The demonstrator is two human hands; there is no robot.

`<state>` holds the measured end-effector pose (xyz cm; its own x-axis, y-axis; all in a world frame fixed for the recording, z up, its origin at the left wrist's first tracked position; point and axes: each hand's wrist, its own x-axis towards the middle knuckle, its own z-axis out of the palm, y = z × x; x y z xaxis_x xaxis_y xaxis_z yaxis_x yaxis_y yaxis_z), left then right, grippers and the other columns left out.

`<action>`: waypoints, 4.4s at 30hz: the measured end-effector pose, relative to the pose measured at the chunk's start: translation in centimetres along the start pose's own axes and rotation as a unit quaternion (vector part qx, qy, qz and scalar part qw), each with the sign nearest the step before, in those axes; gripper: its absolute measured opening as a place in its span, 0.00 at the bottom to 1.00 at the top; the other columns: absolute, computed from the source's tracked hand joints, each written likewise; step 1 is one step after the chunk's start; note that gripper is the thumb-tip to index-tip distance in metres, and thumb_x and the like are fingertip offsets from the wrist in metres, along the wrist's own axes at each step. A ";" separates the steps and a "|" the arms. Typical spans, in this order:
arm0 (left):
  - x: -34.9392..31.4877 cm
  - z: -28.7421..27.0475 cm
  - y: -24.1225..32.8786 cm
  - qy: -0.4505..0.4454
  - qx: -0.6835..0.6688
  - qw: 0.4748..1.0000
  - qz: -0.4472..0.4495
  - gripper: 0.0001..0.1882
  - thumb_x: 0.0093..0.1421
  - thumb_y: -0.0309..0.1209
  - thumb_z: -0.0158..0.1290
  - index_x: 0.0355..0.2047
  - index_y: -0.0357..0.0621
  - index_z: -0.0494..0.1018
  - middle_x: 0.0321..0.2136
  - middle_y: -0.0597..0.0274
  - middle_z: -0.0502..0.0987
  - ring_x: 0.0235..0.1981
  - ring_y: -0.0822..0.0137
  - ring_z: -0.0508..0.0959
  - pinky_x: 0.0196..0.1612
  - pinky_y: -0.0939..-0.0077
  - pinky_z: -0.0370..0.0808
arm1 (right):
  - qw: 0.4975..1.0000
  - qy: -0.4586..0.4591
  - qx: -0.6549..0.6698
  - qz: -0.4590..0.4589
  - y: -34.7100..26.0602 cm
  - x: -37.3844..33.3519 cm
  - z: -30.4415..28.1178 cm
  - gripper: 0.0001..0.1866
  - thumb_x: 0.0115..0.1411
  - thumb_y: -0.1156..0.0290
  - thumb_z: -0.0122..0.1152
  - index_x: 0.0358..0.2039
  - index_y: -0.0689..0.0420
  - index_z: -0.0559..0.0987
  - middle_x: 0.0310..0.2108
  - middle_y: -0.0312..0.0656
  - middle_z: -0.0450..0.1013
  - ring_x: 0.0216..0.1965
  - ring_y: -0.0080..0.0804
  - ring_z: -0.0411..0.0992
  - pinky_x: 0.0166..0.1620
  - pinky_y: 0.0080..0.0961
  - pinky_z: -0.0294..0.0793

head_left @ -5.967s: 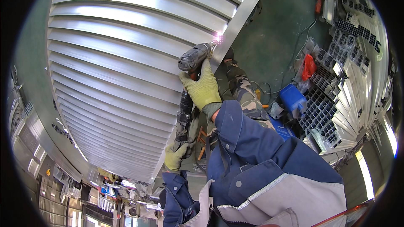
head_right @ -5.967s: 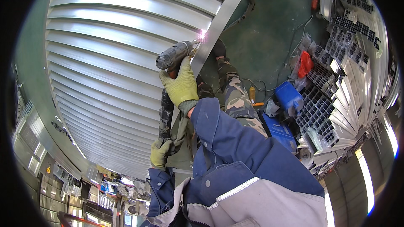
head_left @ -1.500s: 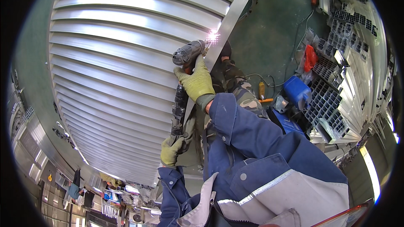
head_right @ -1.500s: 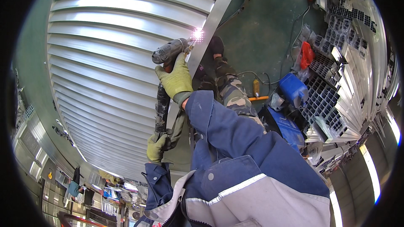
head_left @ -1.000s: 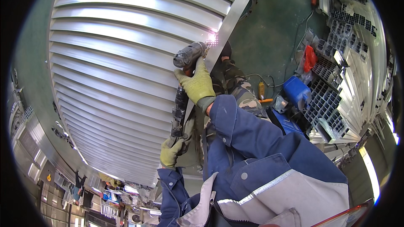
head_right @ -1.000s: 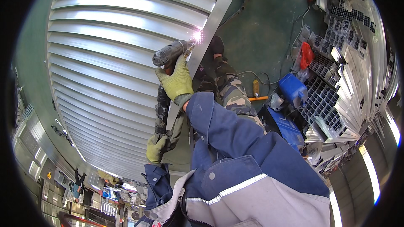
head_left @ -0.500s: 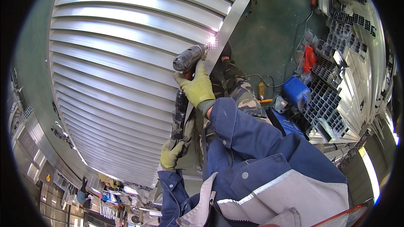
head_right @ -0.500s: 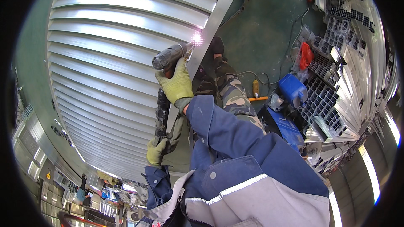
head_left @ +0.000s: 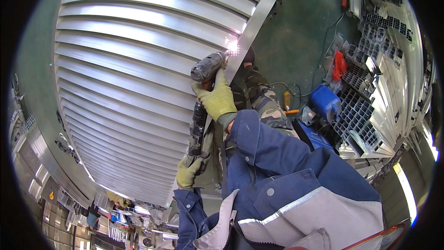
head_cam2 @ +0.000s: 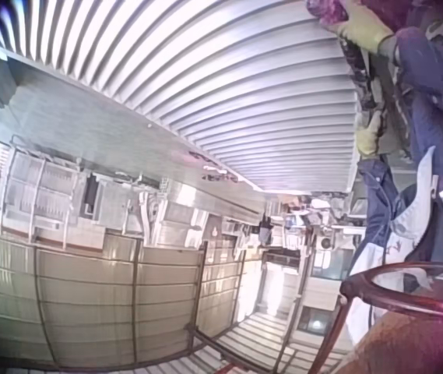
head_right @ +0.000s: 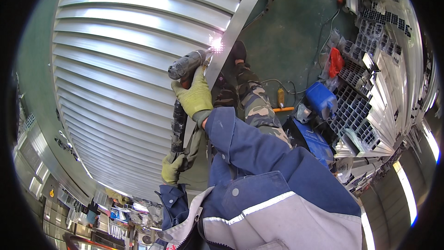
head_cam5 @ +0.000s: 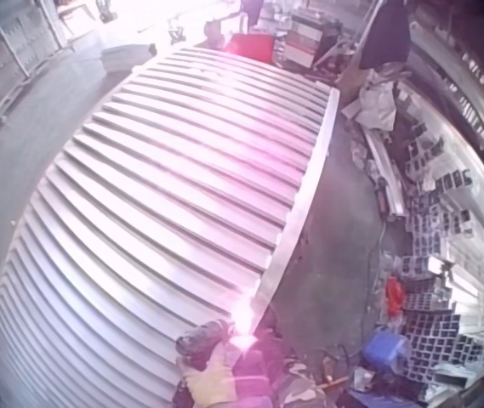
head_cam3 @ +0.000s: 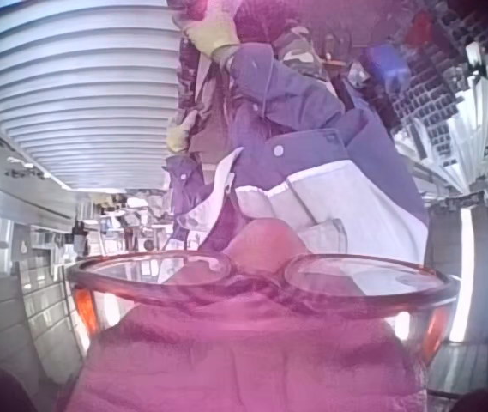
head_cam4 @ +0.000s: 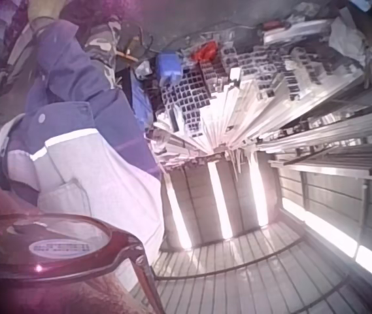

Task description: The person uses a rubber mallet to align a metal panel, then welds its edge with a handheld welding torch. The task involves repeated welding passes along the panel seam while wearing gloves and a work jacket.

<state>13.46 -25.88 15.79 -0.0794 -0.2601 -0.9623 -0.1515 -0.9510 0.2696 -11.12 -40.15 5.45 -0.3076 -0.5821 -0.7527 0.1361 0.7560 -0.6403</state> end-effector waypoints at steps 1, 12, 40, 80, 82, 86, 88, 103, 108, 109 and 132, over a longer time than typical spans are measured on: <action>0.0 -0.1 -0.2 -0.003 -0.014 1.000 -0.004 0.19 0.69 0.35 0.69 0.55 0.35 0.86 0.30 0.67 0.84 0.26 0.76 0.78 0.33 0.79 0.74 | 1.000 0.005 -0.011 -0.003 -0.2 -0.2 0.0 0.51 0.64 0.55 0.80 0.76 0.69 0.61 0.55 0.57 0.82 0.56 0.53 0.82 0.60 0.42 0.80; -0.6 -1.2 -2.4 0.008 -0.039 0.999 -0.003 0.19 0.70 0.30 0.68 0.57 0.32 0.84 0.33 0.63 0.86 0.26 0.77 0.76 0.30 0.80 0.70 | 0.997 0.023 -0.062 -0.035 0.0 -2.2 0.8 0.54 0.65 0.54 0.80 0.78 0.70 0.59 0.57 0.58 0.82 0.57 0.53 0.82 0.62 0.42 0.80; -0.1 -2.2 -2.3 -0.001 -0.031 0.999 -0.026 0.19 0.69 0.38 0.71 0.53 0.37 0.86 0.27 0.68 0.81 0.26 0.75 0.80 0.33 0.78 0.78 | 1.000 -0.012 -0.015 0.018 1.8 -0.7 1.5 0.43 0.64 0.58 0.80 0.69 0.65 0.67 0.47 0.49 0.84 0.48 0.46 0.83 0.56 0.41 0.82; -1.2 -3.8 -4.1 0.002 -0.021 1.000 -0.012 0.17 0.71 0.31 0.68 0.57 0.35 0.86 0.28 0.69 0.81 0.24 0.77 0.74 0.28 0.79 0.68 | 0.999 -0.019 0.020 0.018 3.4 -2.4 3.0 0.45 0.64 0.61 0.80 0.72 0.66 0.66 0.54 0.53 0.85 0.55 0.48 0.84 0.61 0.40 0.81; -1.3 -3.8 -4.0 0.005 -0.021 1.000 -0.015 0.17 0.71 0.30 0.68 0.57 0.36 0.87 0.29 0.68 0.82 0.25 0.77 0.75 0.29 0.79 0.69 | 0.999 -0.022 0.020 0.023 3.1 -2.6 2.9 0.44 0.64 0.61 0.80 0.71 0.66 0.66 0.53 0.52 0.85 0.54 0.47 0.85 0.60 0.40 0.82; -1.4 -4.2 -4.2 0.002 -0.015 1.000 -0.019 0.18 0.70 0.31 0.68 0.57 0.36 0.86 0.29 0.68 0.82 0.25 0.78 0.75 0.29 0.79 0.69 | 1.000 -0.016 0.026 0.000 2.9 -3.0 3.0 0.43 0.64 0.61 0.80 0.71 0.66 0.67 0.51 0.50 0.85 0.51 0.45 0.85 0.58 0.39 0.83; -1.5 -4.2 -4.2 0.004 -0.020 1.000 -0.020 0.18 0.70 0.31 0.68 0.57 0.35 0.86 0.28 0.68 0.82 0.25 0.77 0.75 0.29 0.79 0.69 | 1.000 -0.013 0.011 0.004 3.2 -3.1 3.1 0.43 0.64 0.61 0.80 0.71 0.65 0.67 0.51 0.50 0.84 0.52 0.44 0.84 0.58 0.39 0.82; -2.4 -4.4 -4.5 0.020 0.003 1.000 0.001 0.14 0.69 0.34 0.70 0.49 0.37 0.88 0.29 0.70 0.84 0.27 0.76 0.79 0.32 0.79 0.73 | 1.000 -0.019 0.008 0.009 3.5 -4.1 3.4 0.47 0.64 0.60 0.80 0.75 0.63 0.64 0.53 0.52 0.84 0.54 0.46 0.84 0.60 0.40 0.81; -2.8 -5.0 -5.9 0.017 -0.011 1.000 0.000 0.15 0.67 0.28 0.69 0.52 0.37 0.88 0.30 0.70 0.84 0.25 0.77 0.76 0.29 0.78 0.70 | 0.998 -0.040 0.007 0.056 3.1 -5.2 3.3 0.49 0.64 0.58 0.80 0.77 0.64 0.63 0.51 0.52 0.84 0.52 0.46 0.84 0.59 0.40 0.82; -2.9 -5.0 -6.1 0.022 -0.005 1.000 0.013 0.15 0.67 0.28 0.69 0.52 0.37 0.88 0.29 0.70 0.83 0.25 0.77 0.76 0.30 0.78 0.70 | 0.998 -0.032 -0.006 0.045 2.9 -5.5 3.2 0.50 0.65 0.58 0.80 0.78 0.64 0.61 0.51 0.52 0.85 0.52 0.46 0.84 0.59 0.40 0.82; -8.9 11.8 -10.8 0.090 -0.068 0.986 0.125 0.22 0.66 0.38 0.75 0.55 0.38 0.86 0.45 0.66 0.90 0.45 0.75 0.83 0.54 0.72 0.80 | 0.986 -0.136 0.084 -0.058 -2.3 -8.2 -8.0 0.19 0.73 0.61 0.77 0.57 0.55 0.82 0.42 0.33 0.81 0.39 0.25 0.78 0.43 0.30 0.80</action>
<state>4.21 -11.35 21.84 0.0806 -0.5031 -0.8604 -0.0151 -0.8638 0.5037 -16.47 -34.69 14.37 -0.0705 -0.7378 -0.6713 0.2753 0.6325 -0.7240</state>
